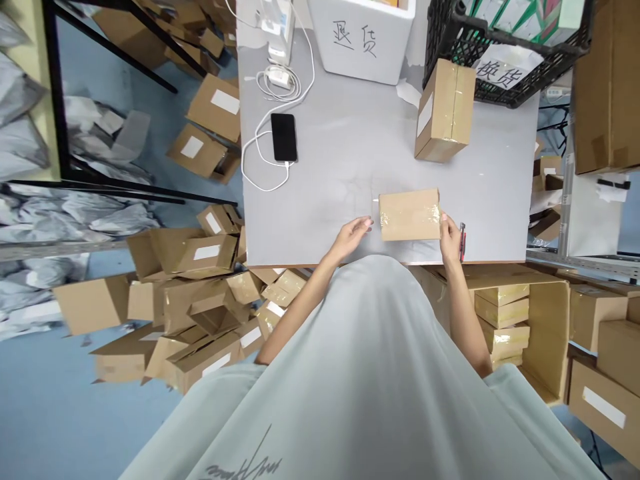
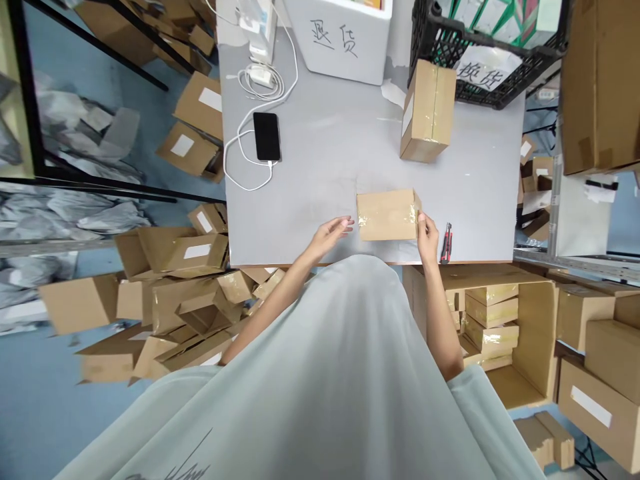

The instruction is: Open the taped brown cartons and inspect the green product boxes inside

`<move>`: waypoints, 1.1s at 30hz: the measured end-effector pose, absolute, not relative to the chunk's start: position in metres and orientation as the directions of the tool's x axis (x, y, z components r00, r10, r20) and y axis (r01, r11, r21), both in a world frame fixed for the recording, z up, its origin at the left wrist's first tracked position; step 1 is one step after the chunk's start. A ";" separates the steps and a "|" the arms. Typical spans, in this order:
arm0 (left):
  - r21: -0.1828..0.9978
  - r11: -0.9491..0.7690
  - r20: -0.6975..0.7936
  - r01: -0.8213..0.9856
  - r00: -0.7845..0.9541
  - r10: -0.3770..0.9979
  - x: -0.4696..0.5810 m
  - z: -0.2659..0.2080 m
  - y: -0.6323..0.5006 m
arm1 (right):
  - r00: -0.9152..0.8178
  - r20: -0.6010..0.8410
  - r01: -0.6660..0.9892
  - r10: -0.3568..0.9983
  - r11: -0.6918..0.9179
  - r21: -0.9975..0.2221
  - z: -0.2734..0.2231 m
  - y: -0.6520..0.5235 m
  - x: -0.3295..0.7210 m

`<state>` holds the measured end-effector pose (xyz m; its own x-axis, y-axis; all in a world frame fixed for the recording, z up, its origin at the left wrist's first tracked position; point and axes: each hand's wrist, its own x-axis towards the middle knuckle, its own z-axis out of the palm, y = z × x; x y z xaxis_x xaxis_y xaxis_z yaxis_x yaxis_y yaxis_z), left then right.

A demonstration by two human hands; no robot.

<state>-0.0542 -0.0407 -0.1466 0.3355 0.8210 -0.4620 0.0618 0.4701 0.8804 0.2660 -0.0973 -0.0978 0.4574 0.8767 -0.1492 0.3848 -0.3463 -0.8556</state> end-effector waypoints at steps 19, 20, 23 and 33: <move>0.915 0.365 -0.389 0.173 0.136 0.911 -0.065 -0.122 -0.042 | 0.213 -0.240 0.261 0.947 -0.291 -0.920 -0.085 -0.059 0.207; 0.912 0.376 -0.397 0.167 0.120 0.910 -0.064 -0.123 -0.040 | 0.204 -0.238 0.263 0.950 -0.288 -0.921 -0.085 -0.057 0.209; 0.921 0.361 -0.375 0.143 0.086 0.923 -0.062 -0.121 -0.036 | 0.161 -0.248 0.276 0.955 -0.284 -0.918 -0.085 -0.053 0.217; 0.928 0.244 -0.285 0.280 0.114 0.952 -0.059 -0.088 -0.017 | 0.073 -0.289 0.254 0.955 -0.298 -0.920 -0.091 -0.032 0.257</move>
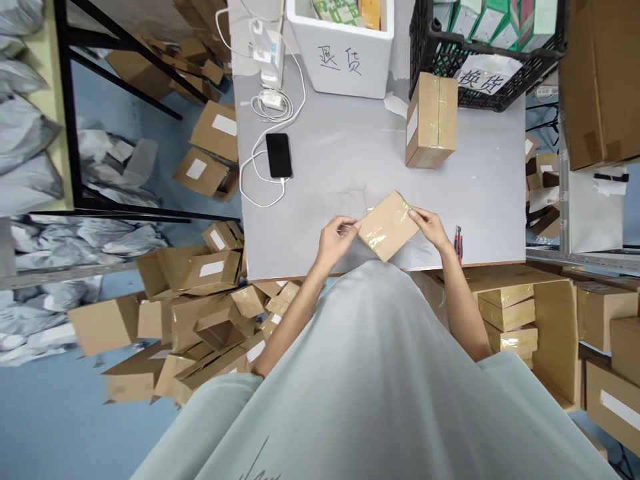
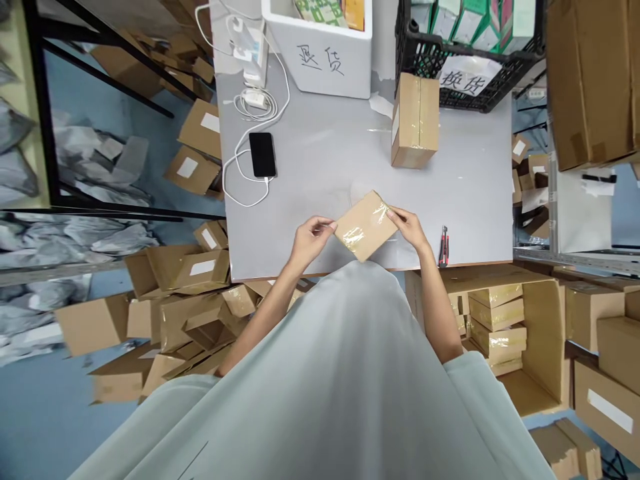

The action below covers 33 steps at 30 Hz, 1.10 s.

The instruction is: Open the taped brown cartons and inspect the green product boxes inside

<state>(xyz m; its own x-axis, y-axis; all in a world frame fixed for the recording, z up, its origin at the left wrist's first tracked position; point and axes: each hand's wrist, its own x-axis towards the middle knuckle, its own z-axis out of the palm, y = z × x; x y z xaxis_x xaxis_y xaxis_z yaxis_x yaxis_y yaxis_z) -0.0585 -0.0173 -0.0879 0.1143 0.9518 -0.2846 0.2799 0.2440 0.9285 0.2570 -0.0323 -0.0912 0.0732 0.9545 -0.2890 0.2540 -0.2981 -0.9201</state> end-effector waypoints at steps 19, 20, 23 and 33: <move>0.822 0.512 -0.552 0.250 0.573 0.606 -0.031 -0.127 -0.037 | 0.403 -0.328 0.724 0.854 -0.517 -0.457 -0.041 -0.098 0.186; 0.787 0.552 -0.607 0.275 0.508 0.611 -0.031 -0.136 -0.035 | 0.414 -0.337 0.713 0.845 -0.532 -0.457 -0.040 -0.096 0.195; 0.663 0.689 -0.741 0.291 0.384 0.551 -0.022 -0.157 -0.030 | 0.459 -0.382 0.668 0.802 -0.595 -0.446 -0.036 -0.090 0.228; 0.485 0.874 -0.757 -0.035 0.484 0.439 -0.008 -0.168 -0.030 | 0.403 -0.377 0.670 0.834 -0.549 -0.499 -0.034 -0.092 0.259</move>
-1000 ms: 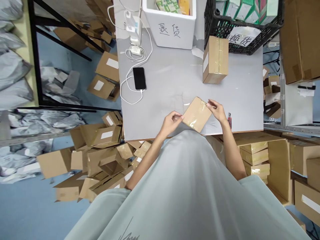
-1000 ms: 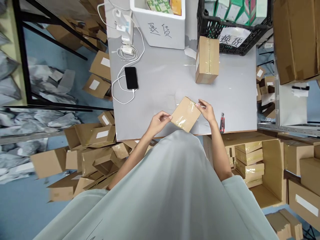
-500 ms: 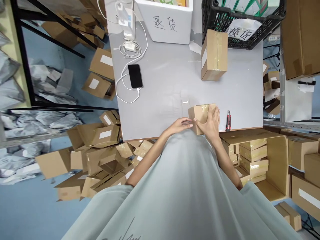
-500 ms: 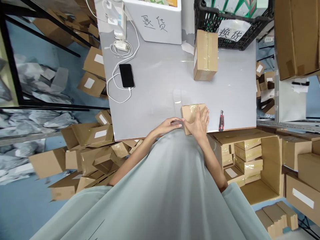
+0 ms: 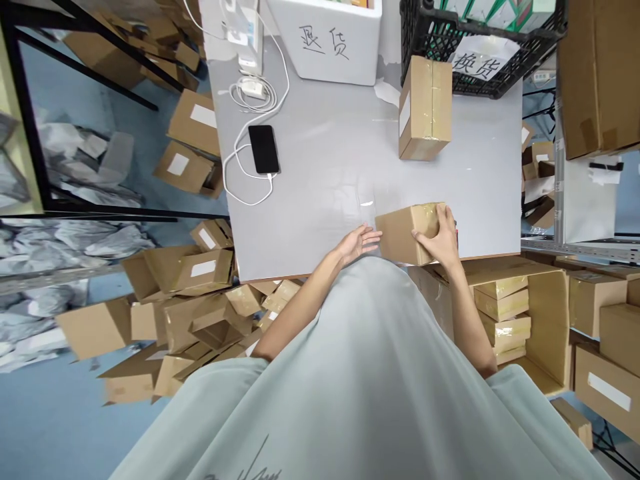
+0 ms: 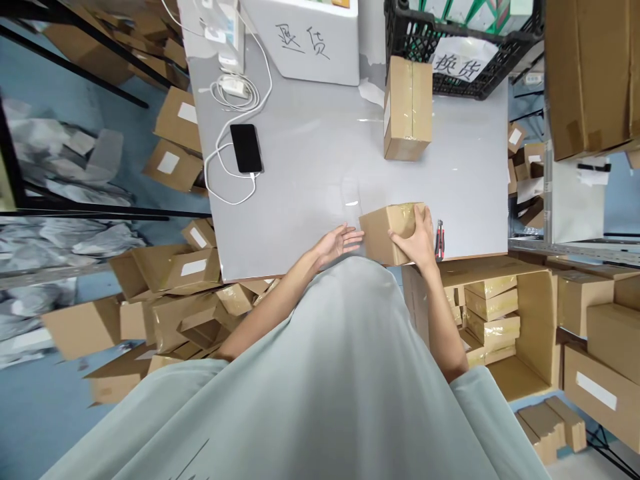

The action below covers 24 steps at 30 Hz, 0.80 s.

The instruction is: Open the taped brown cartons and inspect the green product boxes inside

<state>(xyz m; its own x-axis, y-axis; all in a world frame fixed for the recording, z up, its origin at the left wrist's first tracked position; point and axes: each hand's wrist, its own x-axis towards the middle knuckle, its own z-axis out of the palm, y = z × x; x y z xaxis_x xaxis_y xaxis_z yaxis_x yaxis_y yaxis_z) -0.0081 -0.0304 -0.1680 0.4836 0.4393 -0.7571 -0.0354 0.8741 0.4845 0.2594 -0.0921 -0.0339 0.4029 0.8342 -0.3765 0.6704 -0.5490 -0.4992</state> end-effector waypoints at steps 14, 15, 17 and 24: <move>0.367 0.925 -0.842 -0.103 0.387 0.377 0.021 -0.192 -0.049 | 0.364 -0.297 0.719 0.883 -0.469 -0.513 -0.041 -0.079 0.253; 0.367 0.923 -0.838 -0.119 0.388 0.383 0.022 -0.192 -0.048 | 0.366 -0.293 0.722 0.883 -0.468 -0.509 -0.042 -0.078 0.250; 0.367 0.918 -0.834 -0.149 0.384 0.396 0.019 -0.193 -0.047 | 0.379 -0.288 0.719 0.879 -0.476 -0.506 -0.044 -0.076 0.245; 0.555 0.808 -0.794 -0.201 0.165 0.586 -0.038 -0.186 -0.044 | 0.328 -0.355 0.565 0.875 -0.483 -0.668 -0.071 -0.073 0.250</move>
<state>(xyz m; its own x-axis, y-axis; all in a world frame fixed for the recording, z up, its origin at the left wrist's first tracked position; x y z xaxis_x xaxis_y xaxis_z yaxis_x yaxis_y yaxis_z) -0.0377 -0.0441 -0.1860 0.1646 0.5858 -0.7935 -0.2006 0.8076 0.5546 0.2500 -0.0734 -0.0707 0.3282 0.8752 -0.3553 0.5653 -0.4833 -0.6685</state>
